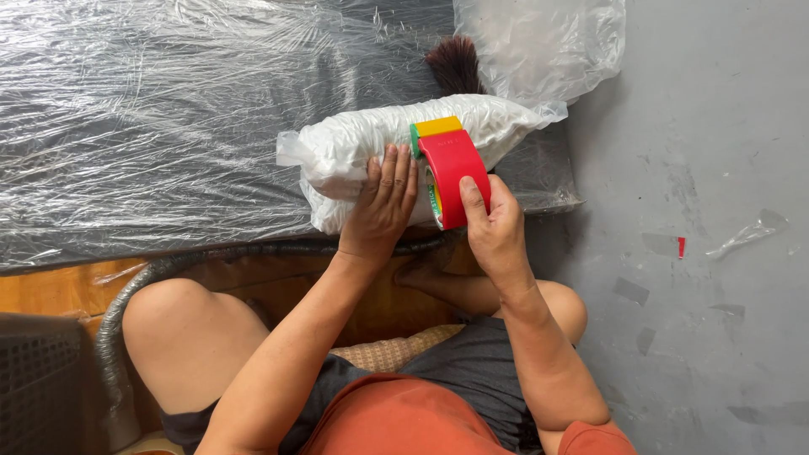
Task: The person compresses a white plastic bag filled with material, ties it, and secures it with tape. Then the person places the white bag into a black plastic bag and adjusts the black bag around it.
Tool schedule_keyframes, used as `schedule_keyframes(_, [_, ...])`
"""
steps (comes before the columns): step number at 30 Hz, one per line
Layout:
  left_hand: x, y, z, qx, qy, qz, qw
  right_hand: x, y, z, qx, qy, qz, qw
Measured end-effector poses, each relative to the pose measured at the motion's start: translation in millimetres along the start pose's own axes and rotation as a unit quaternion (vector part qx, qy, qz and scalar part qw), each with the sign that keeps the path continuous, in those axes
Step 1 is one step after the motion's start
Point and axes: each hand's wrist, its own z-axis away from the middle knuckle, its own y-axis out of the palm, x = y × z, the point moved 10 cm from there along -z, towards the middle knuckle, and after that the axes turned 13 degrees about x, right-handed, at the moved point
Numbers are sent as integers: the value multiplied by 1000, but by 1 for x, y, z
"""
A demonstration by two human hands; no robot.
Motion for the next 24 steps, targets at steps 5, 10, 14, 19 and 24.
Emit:
schedule_keyframes(5, [2,2,-2,3,2,3,1000,13,5,9,-20,-8,-6,1000])
schedule_keyframes(10, [3,4,-4,1,3,2,1000,5,9,16,-36,-17,-17,999])
schedule_keyframes(14, [5,3,-4,6,5,24,1000,15,8,26,-39,-21,-27,999])
schedule_keyframes(19, [14,17,-14,10,1,27,1000,13,10,53,-42,10,-22,999])
schedule_keyframes(24, [15,15,-18,16,12,24,1000,-6,19,86,-42,37,-67,996])
